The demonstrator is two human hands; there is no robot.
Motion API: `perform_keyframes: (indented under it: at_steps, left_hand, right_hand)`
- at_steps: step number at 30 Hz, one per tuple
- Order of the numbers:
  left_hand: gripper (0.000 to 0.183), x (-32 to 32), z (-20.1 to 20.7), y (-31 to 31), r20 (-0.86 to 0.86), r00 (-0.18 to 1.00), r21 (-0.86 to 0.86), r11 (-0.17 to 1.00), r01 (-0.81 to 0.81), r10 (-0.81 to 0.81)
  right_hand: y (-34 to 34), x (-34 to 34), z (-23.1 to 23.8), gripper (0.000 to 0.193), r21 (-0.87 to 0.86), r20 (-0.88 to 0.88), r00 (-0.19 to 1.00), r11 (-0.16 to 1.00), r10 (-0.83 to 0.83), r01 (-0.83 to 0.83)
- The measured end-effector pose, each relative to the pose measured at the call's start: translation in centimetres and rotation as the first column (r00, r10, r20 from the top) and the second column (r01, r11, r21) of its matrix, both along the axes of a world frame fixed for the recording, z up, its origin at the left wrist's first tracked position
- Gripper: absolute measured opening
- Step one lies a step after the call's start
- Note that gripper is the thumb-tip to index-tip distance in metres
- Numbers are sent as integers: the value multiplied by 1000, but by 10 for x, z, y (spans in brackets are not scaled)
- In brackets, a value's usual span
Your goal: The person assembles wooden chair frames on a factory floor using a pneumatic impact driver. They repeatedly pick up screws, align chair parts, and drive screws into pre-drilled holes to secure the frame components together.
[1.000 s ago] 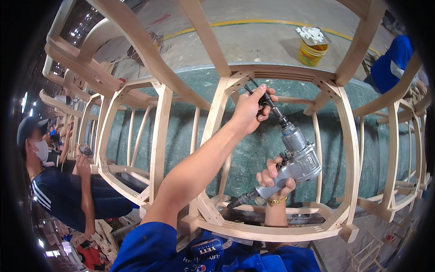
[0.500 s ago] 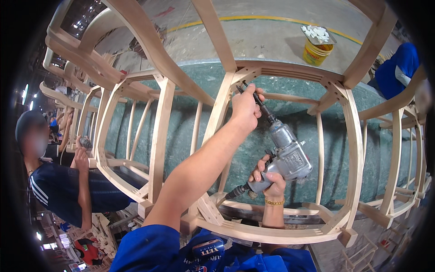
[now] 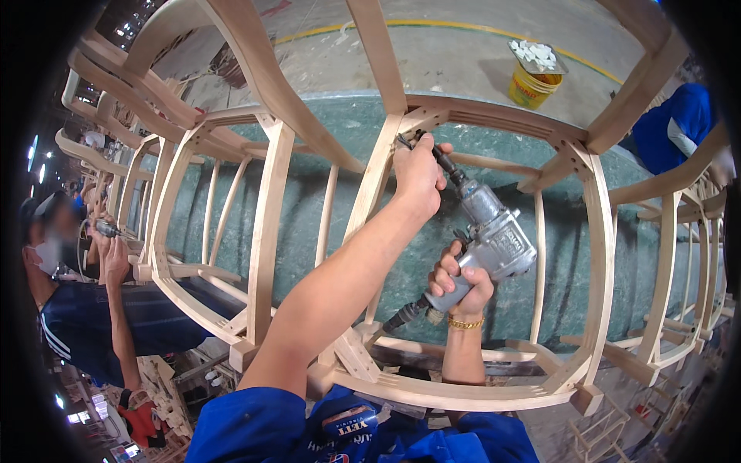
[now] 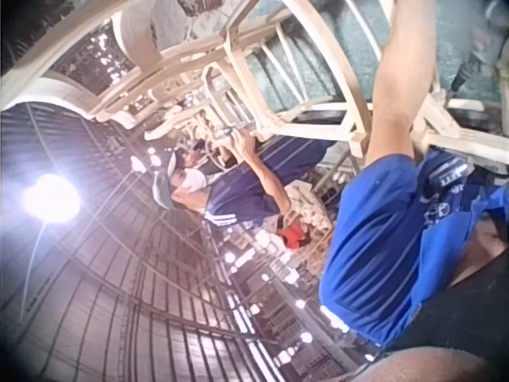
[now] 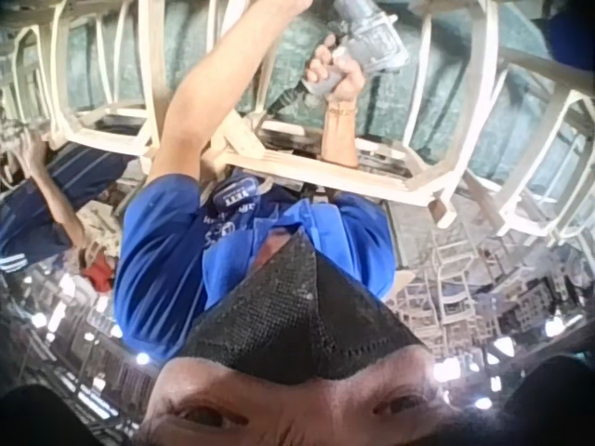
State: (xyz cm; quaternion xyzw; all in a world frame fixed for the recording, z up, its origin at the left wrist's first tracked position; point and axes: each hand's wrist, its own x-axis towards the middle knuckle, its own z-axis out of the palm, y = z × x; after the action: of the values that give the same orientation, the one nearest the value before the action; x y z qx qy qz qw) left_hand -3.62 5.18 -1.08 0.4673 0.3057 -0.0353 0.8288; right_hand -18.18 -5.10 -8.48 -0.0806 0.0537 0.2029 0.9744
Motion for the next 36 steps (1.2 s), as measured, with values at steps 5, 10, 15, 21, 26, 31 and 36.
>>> perform_keyframes:
  at_steps: [5,10,15,21,26,31,36]
  left_hand:
    - [14,-2,2,-4,7,1000,20,1000,11,-11]
    - [15,-3,1,-4,8,1000,33,999,23,-24]
    - [16,-4,1,-4,17,999,95,995,43,-44]
    - [18,-4,-1,-6,39,997,85,995,58,-61]
    - [17,-2,-1,-5,32,998,96,994,53,-57]
    - [18,-2,-2,-5,33,998,92,994,57,-61]
    - [18,-2,-2,-6,32,998,97,994,54,-57]
  right_hand:
    - [1,6,0,30,21,49,999,999,23,-24]
    - [5,6,2,30,19,35,999,1000,20,-21]
    - [7,6,10,30,-34,16,999,999,39,-38]
    - [8,9,3,33,17,36,999,999,36,-37]
    - [10,8,4,33,-51,50,998,998,37,-34]
    - [11,10,9,30,-77,4,999,997,32,-31]
    - [10,12,4,39,-79,63,998,997,5,0]
